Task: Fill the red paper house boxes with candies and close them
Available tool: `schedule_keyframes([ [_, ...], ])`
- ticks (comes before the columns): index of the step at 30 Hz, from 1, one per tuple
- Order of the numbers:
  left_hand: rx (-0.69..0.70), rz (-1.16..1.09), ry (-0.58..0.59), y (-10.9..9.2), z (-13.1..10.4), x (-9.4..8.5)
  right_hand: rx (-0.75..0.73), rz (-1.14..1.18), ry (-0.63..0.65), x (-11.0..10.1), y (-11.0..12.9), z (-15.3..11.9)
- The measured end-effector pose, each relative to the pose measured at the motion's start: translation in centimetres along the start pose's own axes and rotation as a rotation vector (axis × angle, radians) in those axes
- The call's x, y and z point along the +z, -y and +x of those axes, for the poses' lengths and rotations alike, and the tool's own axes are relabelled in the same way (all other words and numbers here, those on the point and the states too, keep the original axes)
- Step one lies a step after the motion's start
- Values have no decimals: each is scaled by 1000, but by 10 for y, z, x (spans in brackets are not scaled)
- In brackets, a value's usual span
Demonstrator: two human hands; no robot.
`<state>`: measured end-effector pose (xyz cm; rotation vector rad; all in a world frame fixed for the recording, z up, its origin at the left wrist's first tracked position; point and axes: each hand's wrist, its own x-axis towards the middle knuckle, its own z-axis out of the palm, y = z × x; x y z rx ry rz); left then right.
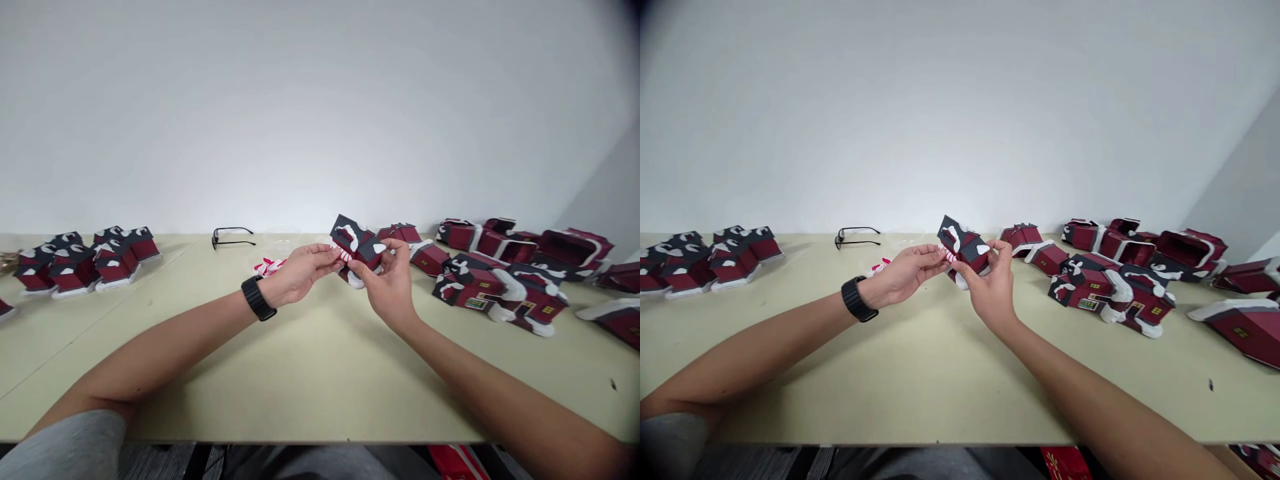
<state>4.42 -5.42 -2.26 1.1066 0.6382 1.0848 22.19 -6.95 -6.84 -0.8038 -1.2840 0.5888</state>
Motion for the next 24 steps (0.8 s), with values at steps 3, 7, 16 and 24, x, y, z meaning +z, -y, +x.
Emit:
schedule_keyframes([
  [3, -46, -8, 1, -1, -2, 0, -11, -31, 20, 0, 2, -2],
  [7, -62, 19, 20, 1, -4, -2, -19, -76, 28, -1, 2, -3],
  [16, 304, 763, 85, -27, -2, -15, 169, 164, 184, -1, 9, 3],
  [24, 183, 629, 292, -31, -2, -22, 139, 123, 291, -1, 12, 4],
])
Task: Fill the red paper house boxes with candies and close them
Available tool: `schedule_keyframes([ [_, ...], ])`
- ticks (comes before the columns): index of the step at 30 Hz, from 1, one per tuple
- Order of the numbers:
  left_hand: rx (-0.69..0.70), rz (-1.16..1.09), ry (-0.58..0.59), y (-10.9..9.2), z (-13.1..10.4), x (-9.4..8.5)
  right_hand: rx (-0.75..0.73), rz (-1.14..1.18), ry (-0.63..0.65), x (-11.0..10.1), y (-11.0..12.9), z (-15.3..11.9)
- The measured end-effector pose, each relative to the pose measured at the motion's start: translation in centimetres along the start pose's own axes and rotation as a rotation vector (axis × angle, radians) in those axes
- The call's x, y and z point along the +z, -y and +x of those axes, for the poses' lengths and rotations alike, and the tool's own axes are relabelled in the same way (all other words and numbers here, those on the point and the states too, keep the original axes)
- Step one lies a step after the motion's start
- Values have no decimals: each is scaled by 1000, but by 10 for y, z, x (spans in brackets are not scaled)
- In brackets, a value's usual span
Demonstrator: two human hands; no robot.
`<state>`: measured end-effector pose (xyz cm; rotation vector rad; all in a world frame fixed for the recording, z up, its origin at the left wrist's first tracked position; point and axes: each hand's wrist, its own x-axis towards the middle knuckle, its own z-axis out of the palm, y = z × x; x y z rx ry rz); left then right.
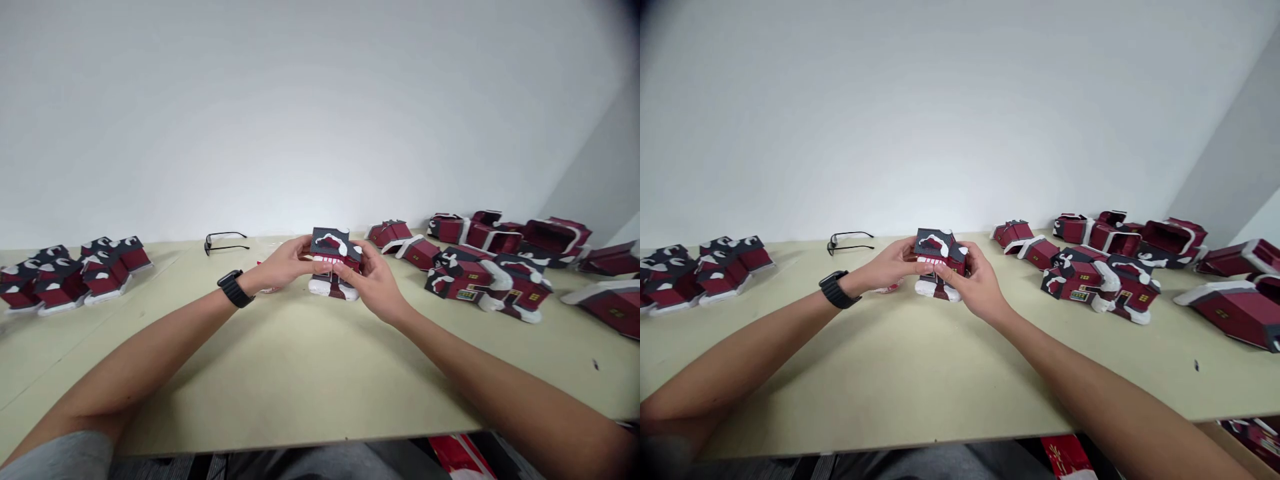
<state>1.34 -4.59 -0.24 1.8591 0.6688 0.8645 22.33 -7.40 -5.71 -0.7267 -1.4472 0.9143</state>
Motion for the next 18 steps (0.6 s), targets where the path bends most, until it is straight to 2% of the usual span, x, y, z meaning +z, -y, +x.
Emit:
schedule_keyframes([
  [4, -12, 35, 22, 3, 1, -4, 42, 81, 30, 1, -1, 0],
  [6, -45, 83, 54, 2, 1, -7, 46, 52, 44, 0, 0, -1],
  [9, -39, 172, 29, -1, 1, -11, 83, -12, 77, -1, -2, -1],
  [13, 17, 412, 19, -5, 0, -13, 146, -38, 124, -1, -9, -2],
  [18, 68, 637, -1, -8, -2, -15, 139, -93, 186, -3, -16, -2],
])
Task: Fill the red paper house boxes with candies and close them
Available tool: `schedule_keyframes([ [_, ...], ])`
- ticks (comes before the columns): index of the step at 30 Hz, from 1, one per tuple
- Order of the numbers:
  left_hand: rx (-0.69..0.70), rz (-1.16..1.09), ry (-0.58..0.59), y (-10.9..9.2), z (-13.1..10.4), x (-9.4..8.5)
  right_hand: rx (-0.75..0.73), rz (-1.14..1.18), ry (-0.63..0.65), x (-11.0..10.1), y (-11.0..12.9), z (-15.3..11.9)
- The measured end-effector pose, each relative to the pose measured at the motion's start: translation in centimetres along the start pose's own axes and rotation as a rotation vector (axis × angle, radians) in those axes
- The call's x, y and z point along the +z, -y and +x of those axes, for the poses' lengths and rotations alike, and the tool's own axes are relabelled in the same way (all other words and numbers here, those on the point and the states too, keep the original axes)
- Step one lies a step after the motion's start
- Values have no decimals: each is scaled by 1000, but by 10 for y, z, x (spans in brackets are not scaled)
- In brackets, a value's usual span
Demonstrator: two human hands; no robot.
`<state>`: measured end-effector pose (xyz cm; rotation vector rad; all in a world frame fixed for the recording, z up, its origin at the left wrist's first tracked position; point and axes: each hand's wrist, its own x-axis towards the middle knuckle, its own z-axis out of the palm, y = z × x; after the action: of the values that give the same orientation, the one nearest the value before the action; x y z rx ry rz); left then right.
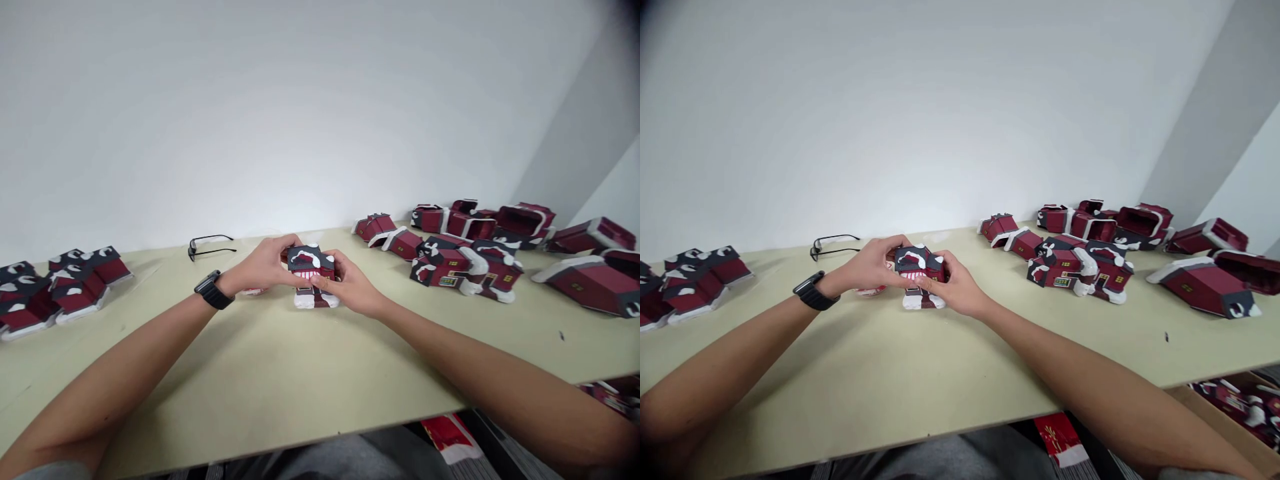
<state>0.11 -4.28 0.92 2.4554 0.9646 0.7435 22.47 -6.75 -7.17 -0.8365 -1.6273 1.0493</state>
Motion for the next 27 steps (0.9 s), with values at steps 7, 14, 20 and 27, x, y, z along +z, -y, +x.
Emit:
schedule_keyframes([
  [7, 47, 127, 38, -1, -2, 2, -8, -22, 6, -1, -8, 2],
  [14, -13, 150, 256, -3, -2, -5, 102, -72, 58, 5, -11, -2],
  [20, -7, 213, 389, 0, -10, -14, 44, 5, 192, 9, -13, -4],
  [27, -85, 166, 434, -7, -38, -24, 27, -126, 156, 7, -2, -6],
])
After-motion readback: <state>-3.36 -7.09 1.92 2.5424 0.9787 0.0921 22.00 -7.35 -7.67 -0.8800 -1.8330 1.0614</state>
